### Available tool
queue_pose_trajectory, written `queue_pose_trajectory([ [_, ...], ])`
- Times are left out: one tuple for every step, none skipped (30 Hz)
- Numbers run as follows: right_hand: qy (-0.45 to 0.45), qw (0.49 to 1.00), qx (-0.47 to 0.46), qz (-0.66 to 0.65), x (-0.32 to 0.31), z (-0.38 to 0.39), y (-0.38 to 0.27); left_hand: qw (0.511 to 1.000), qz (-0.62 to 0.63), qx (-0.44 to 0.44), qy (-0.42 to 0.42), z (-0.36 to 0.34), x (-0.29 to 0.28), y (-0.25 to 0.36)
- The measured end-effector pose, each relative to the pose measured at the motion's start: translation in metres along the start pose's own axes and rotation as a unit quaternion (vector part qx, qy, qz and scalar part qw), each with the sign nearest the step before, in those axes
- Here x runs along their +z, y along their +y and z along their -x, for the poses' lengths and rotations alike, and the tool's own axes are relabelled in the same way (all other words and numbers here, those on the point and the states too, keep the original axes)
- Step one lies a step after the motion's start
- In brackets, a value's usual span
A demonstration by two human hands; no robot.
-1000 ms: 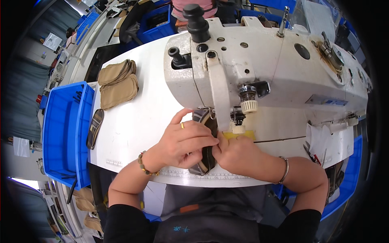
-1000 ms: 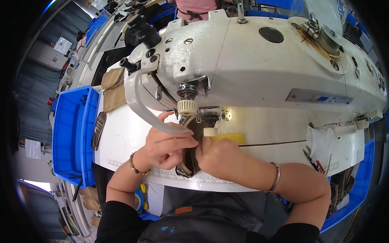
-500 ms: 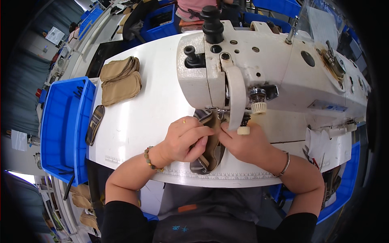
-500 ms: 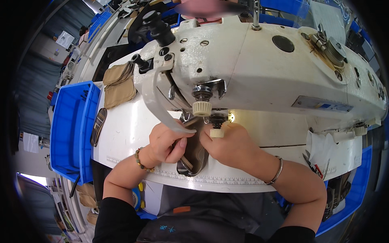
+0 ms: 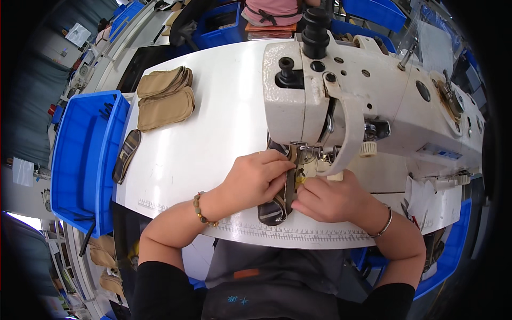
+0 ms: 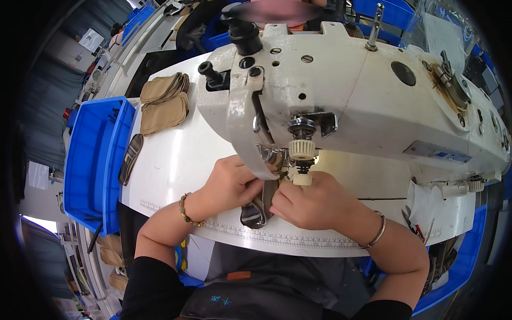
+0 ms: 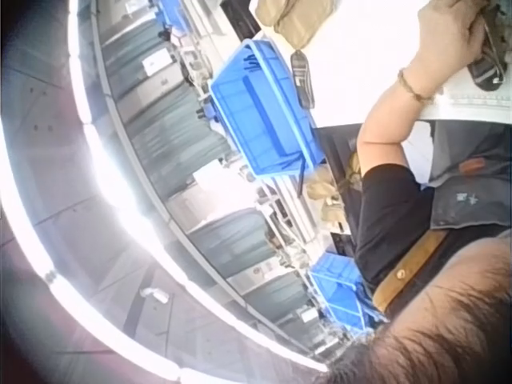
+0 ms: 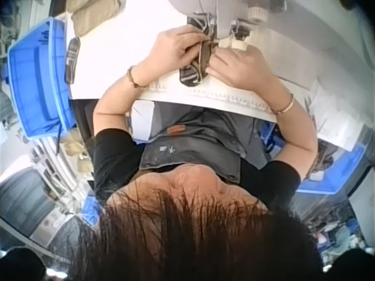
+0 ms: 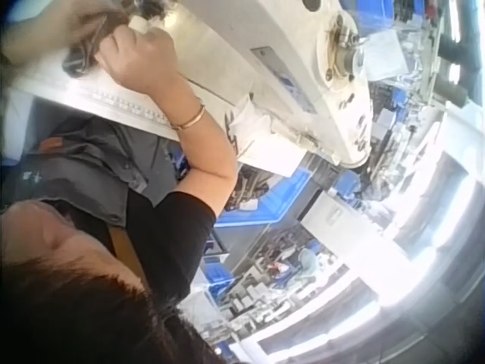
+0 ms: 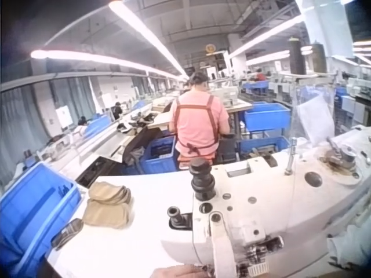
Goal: Sewing a leather piece using an industrial sewing machine.
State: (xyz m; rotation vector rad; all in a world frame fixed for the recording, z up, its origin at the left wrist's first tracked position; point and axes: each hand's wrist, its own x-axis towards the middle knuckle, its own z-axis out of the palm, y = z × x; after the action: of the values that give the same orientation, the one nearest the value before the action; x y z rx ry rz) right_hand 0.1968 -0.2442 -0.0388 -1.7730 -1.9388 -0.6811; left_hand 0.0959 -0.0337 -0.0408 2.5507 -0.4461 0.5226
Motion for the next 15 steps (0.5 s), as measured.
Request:
queue_pose_trajectory([
  [-0.053,0.998,-0.003,-0.044,-0.002,-0.002,0.003,0.999,0.023,-0.022,0.003,-0.002,-0.002,-0.002],
  [-0.106,0.991,-0.006,-0.087,-0.002,-0.003,0.004,0.998,0.045,-0.044,0.006,-0.002,-0.003,-0.003],
  [-0.107,0.99,-0.005,-0.087,0.001,-0.002,0.001,0.998,0.047,-0.044,0.006,-0.003,-0.004,-0.003],
  [-0.087,0.995,-0.003,-0.051,0.007,0.0,-0.003,0.998,0.05,-0.046,0.011,-0.004,-0.004,-0.002],
  [-0.067,0.998,-0.001,-0.014,0.013,0.001,-0.006,0.997,0.054,-0.048,0.016,-0.005,-0.005,-0.001],
  [-0.067,0.998,0.0,-0.014,0.019,0.003,-0.009,0.997,0.055,-0.047,0.016,-0.006,-0.006,0.0],
  [-0.067,0.998,-0.005,0.019,0.025,0.006,-0.011,0.997,0.046,-0.054,0.014,-0.006,-0.006,0.001],
  [-0.066,0.996,-0.01,0.051,0.028,0.007,-0.013,0.997,0.037,-0.06,0.012,-0.005,-0.007,0.002],
  [-0.066,0.996,-0.009,0.051,0.028,0.008,-0.017,0.997,0.037,-0.06,0.011,-0.005,-0.008,0.005],
  [-0.069,0.996,-0.022,0.044,0.027,0.007,-0.02,0.999,0.0,-0.034,0.006,-0.003,-0.009,0.008],
  [-0.072,0.996,-0.035,0.036,0.027,0.008,-0.023,0.999,-0.038,-0.008,0.001,-0.002,-0.01,0.011],
  [-0.073,0.996,-0.033,0.037,0.025,0.008,-0.025,0.998,-0.061,0.004,-0.01,-0.002,-0.01,0.014],
  [-0.07,0.995,-0.037,0.052,0.022,0.008,-0.028,0.998,-0.062,0.005,-0.011,-0.002,-0.011,0.016],
  [-0.067,0.995,-0.041,0.068,0.019,0.007,-0.03,0.998,-0.063,0.005,-0.029,-0.002,-0.012,0.017],
  [-0.067,0.995,-0.04,0.067,0.018,0.006,-0.032,0.997,-0.065,0.004,-0.048,-0.001,-0.012,0.018],
])
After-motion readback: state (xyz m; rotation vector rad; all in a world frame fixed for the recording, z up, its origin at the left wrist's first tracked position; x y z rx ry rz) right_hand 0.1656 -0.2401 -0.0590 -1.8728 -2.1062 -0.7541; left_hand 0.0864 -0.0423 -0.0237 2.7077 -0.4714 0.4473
